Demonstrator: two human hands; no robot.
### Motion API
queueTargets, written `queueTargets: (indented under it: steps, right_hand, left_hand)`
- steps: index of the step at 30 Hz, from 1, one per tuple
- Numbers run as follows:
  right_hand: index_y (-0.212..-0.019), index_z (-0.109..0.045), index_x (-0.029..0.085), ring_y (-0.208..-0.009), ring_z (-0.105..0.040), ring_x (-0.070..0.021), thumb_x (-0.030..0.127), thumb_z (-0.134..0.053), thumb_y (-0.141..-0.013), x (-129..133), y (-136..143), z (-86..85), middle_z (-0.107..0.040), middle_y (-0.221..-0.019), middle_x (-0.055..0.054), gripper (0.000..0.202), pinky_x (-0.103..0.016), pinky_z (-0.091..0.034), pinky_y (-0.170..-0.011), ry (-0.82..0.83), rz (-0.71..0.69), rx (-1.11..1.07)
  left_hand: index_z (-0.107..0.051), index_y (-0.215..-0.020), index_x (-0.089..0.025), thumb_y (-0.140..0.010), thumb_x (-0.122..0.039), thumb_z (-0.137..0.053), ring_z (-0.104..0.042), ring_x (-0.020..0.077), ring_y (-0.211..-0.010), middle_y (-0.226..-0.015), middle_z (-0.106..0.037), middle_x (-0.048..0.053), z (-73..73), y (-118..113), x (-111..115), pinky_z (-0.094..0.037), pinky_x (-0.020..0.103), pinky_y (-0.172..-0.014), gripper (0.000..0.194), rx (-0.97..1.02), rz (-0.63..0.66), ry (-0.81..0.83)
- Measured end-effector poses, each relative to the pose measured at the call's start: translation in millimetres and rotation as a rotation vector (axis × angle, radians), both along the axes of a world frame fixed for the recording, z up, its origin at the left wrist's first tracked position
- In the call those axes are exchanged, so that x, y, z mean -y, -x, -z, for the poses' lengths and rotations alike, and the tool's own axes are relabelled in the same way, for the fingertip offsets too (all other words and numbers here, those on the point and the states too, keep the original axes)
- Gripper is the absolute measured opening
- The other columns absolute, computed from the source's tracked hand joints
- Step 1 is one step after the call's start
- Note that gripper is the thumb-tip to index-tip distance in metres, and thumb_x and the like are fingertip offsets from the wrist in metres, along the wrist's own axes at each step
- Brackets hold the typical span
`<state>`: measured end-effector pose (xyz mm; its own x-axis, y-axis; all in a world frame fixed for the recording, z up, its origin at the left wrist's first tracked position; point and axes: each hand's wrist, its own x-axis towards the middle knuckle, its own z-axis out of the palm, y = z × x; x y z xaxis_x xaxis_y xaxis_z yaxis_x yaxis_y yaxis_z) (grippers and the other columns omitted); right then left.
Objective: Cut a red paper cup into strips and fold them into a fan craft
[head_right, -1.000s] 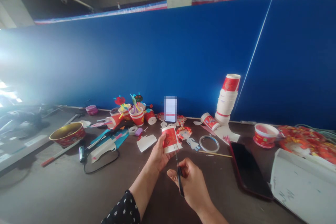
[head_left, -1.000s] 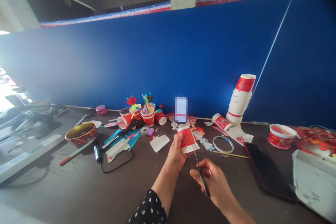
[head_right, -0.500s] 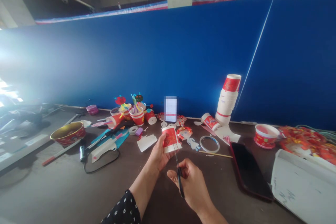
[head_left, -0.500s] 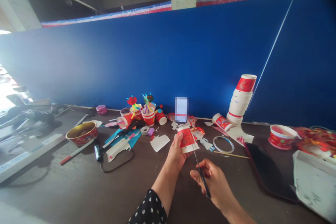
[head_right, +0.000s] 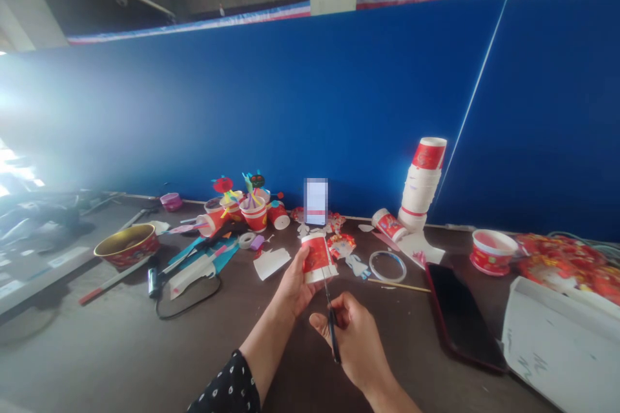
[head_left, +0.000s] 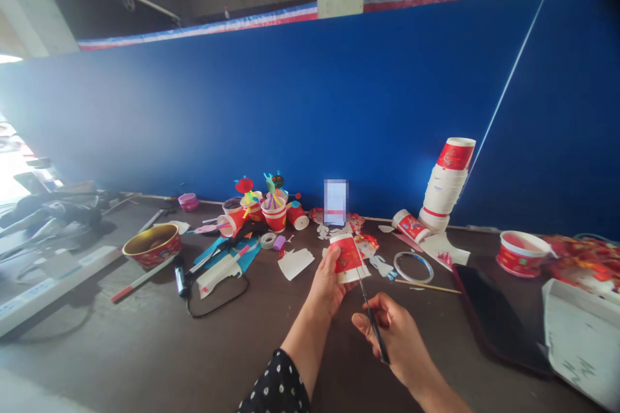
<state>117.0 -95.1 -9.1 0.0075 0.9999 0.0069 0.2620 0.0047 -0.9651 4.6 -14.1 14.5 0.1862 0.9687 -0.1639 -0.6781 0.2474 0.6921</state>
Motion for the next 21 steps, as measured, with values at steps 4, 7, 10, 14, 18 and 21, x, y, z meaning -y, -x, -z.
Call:
queueTargets:
  steps: [4,7,10,14,18,21]
  right_hand:
    - [-0.076,-0.047,0.020,-0.041,-0.038,-0.0066,0.053,-0.064,-0.071,0.4,-1.1,-0.6,-0.045,-0.051,0.008,0.037,-0.020,-0.031,-0.042,-0.013,0.004,0.025]
    - [-0.075,-0.047,0.020,-0.041,-0.038,-0.0065,0.052,-0.063,-0.072,0.5,-0.9,-0.1,-0.046,-0.052,0.007,0.036,-0.020,-0.031,-0.041,-0.017,-0.005,0.028]
    - [-0.075,-0.047,0.020,-0.040,-0.038,-0.0065,0.050,-0.064,-0.072,0.1,-0.2,1.7,-0.046,-0.051,0.008,0.034,-0.020,-0.030,-0.041,-0.028,-0.009,0.027]
    - [-0.075,-0.048,0.020,-0.040,-0.038,-0.0066,0.050,-0.064,-0.072,0.0,-0.1,4.2,-0.047,-0.050,0.008,0.034,-0.020,-0.030,-0.041,-0.039,0.006,0.026]
    - [-0.074,-0.048,0.020,-0.041,-0.038,-0.0070,0.049,-0.065,-0.071,1.2,-1.1,4.0,-0.046,-0.050,0.007,0.033,-0.020,-0.030,-0.040,-0.045,0.003,0.005]
    - [-0.075,-0.049,0.020,-0.042,-0.039,-0.0073,0.048,-0.066,-0.070,1.3,-1.6,3.5,-0.044,-0.049,0.008,0.033,-0.020,-0.029,-0.039,-0.048,-0.017,-0.016]
  left_hand:
    - [-0.055,-0.105,-0.014,-0.079,-0.033,-0.060,-0.065,0.0184,-0.065,-0.084,-0.067,0.008,1.0,-0.2,0.2,-0.053,0.030,-0.061,0.033,0.005,-0.005,0.009]
    - [-0.054,-0.104,-0.014,-0.080,-0.033,-0.059,-0.064,0.0179,-0.064,-0.083,-0.067,0.008,0.4,-0.3,0.9,-0.053,0.030,-0.059,0.031,0.014,0.000,0.008]
    - [-0.054,-0.104,-0.013,-0.081,-0.033,-0.057,-0.065,0.0182,-0.065,-0.083,-0.067,0.008,-0.6,-0.2,1.5,-0.053,0.030,-0.059,0.030,0.017,0.001,0.008]
    - [-0.054,-0.104,-0.013,-0.081,-0.032,-0.058,-0.065,0.0184,-0.064,-0.083,-0.067,0.008,-1.4,-0.4,1.7,-0.053,0.031,-0.059,0.030,0.011,-0.001,0.008]
    - [-0.055,-0.102,-0.014,-0.081,-0.033,-0.057,-0.065,0.0187,-0.064,-0.083,-0.067,0.008,-2.2,-0.7,1.9,-0.053,0.031,-0.059,0.029,0.011,-0.003,0.013]
    - [-0.056,-0.102,-0.013,-0.081,-0.034,-0.057,-0.065,0.0196,-0.067,-0.085,-0.067,0.010,-2.7,-0.9,2.0,-0.052,0.031,-0.060,0.030,-0.001,-0.001,0.017]
